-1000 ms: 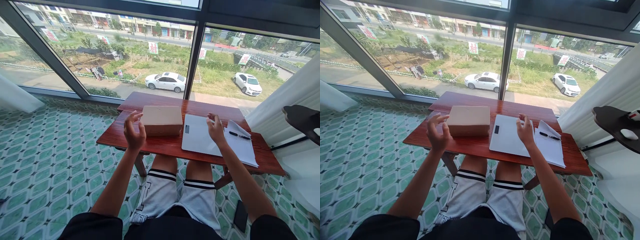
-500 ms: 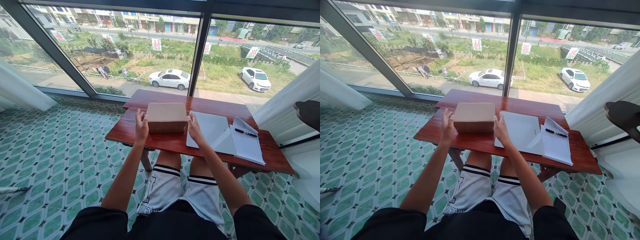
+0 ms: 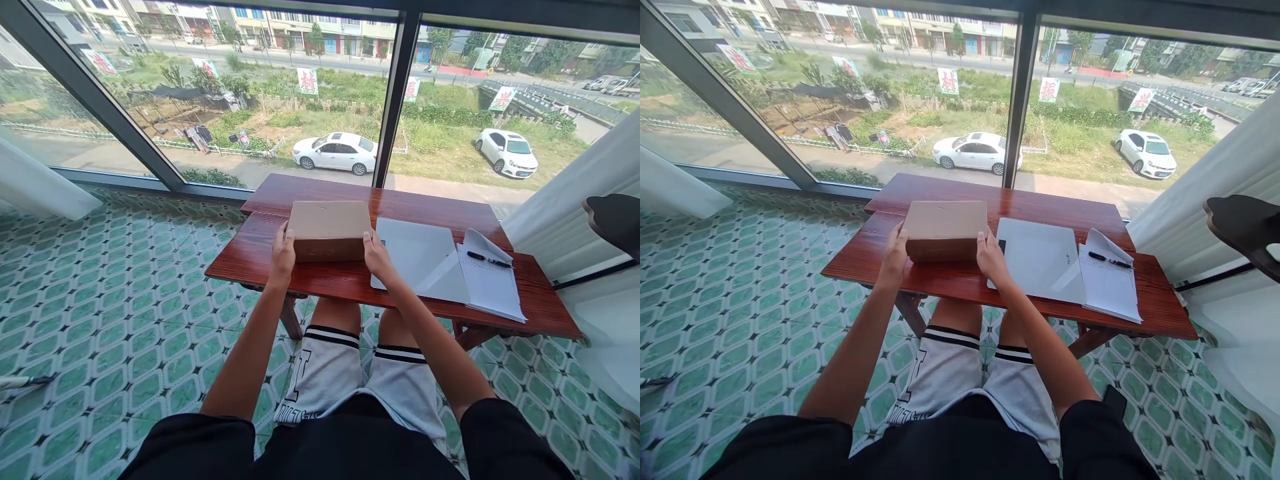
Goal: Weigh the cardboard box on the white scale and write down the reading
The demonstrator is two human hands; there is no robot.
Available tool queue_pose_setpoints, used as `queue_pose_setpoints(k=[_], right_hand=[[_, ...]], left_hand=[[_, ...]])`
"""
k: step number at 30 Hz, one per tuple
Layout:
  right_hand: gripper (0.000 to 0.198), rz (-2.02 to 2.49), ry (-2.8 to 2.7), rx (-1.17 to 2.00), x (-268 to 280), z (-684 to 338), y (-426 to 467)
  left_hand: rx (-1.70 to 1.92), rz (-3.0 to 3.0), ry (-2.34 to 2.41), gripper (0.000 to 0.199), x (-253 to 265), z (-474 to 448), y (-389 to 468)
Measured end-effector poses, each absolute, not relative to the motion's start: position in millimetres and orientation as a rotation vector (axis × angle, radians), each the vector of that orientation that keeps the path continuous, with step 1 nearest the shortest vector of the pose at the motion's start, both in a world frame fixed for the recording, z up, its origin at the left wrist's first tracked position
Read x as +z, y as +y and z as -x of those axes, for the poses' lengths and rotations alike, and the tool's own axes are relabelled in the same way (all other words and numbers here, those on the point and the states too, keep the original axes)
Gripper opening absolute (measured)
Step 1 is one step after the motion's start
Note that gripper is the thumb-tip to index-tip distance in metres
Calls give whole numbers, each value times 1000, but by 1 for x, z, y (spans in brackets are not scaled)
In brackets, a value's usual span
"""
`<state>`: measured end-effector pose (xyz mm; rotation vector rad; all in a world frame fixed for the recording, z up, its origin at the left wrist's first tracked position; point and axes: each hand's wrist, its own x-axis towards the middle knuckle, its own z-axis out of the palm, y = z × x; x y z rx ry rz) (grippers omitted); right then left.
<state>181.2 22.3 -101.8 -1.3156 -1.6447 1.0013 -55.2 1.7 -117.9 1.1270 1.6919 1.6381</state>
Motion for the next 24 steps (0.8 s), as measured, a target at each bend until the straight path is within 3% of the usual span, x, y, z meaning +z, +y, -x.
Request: queue_pose_setpoints(k=[24], right_hand=[[62, 1358, -1532, 950, -89, -182, 14]], left_hand=[[1677, -1186, 1776, 50, -86, 35, -5]])
